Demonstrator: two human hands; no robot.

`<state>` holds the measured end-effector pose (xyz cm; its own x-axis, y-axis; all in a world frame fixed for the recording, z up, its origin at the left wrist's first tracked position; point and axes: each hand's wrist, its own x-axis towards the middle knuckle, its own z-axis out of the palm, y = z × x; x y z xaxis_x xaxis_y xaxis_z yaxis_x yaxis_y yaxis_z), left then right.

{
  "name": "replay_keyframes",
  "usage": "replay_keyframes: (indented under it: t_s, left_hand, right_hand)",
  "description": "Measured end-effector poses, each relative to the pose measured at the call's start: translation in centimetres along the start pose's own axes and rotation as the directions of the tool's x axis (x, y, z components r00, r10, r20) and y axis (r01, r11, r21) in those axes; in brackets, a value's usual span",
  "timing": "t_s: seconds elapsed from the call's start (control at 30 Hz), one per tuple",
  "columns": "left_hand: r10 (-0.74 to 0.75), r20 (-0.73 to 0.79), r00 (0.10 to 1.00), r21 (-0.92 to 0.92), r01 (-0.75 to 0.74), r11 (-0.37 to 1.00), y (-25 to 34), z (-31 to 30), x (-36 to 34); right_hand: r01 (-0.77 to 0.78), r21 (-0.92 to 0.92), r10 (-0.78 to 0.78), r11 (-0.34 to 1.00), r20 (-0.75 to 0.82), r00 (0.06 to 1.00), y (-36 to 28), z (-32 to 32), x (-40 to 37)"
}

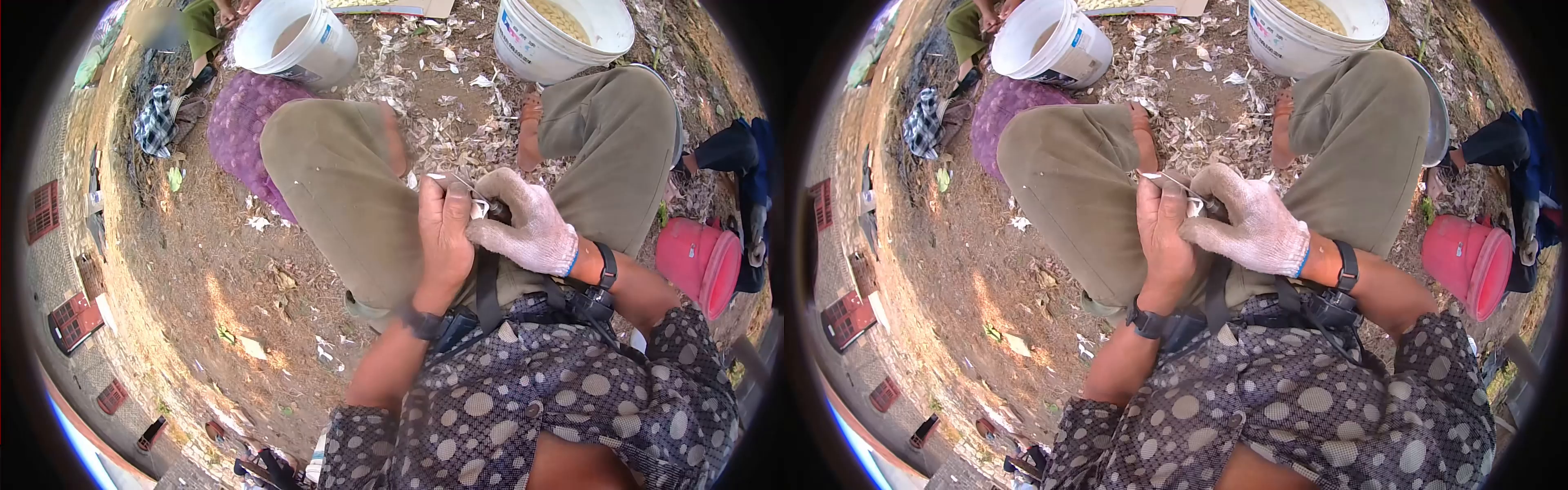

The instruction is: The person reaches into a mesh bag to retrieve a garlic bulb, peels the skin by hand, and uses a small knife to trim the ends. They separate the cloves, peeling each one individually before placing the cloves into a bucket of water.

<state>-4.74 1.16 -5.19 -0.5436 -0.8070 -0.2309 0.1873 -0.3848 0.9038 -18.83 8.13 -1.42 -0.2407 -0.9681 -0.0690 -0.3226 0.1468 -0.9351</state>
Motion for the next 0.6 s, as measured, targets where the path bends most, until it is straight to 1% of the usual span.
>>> replay_keyframes:
  t_s: [0.1,0.23,0.33,0.4,0.43,0.5,0.53,0.57,0.6]
  left_hand:
    - [0.054,0.027,0.998,0.069,-0.055,0.996,-0.1,-0.3,0.1]
    - [0.103,0.04,0.994,0.057,-0.106,0.993,-1.0,-0.4,0.2]
    - [0.111,0.066,0.992,0.049,-0.114,0.992,-1.0,-0.4,0.3]
    - [0.128,0.106,0.986,0.049,-0.133,0.99,-0.8,-0.6,0.6]
    - [0.054,0.107,0.993,-0.05,-0.049,0.998,-0.5,-0.5,0.4]
    - [-0.091,0.132,0.987,-0.246,0.121,0.962,0.3,0.0,0.0]
    - [-0.139,0.122,0.983,-0.294,0.17,0.941,0.5,0.1,-0.2]
    - [-0.185,0.117,0.976,-0.343,0.215,0.915,0.7,0.3,-0.1]
    - [-0.228,0.115,0.967,-0.39,0.255,0.885,0.9,0.5,0.0]
  right_hand:
    - [0.062,-0.014,-0.062,0.998,0.012,0.998,0.1,0.0,0.0]
    - [0.108,-0.018,-0.108,0.994,0.032,0.994,0.4,0.0,-0.1]
    - [0.139,-0.029,-0.139,0.99,-0.003,0.99,0.7,0.3,-0.1]
    - [0.1,0.012,-0.1,0.995,-0.04,0.994,0.8,0.3,-0.3]
    - [0.082,0.032,-0.08,0.996,-0.058,0.995,0.9,0.3,-0.4]
    - [0.157,0.015,-0.154,0.988,-0.125,0.98,0.9,0.6,-0.3]
    - [0.192,0.003,-0.189,0.981,-0.161,0.969,0.9,0.6,-0.4]
    - [0.078,0.148,-0.061,0.986,-0.12,0.991,0.8,0.5,-0.4]
    - [-0.04,0.284,0.059,0.958,-0.062,0.996,0.4,0.2,-0.2]
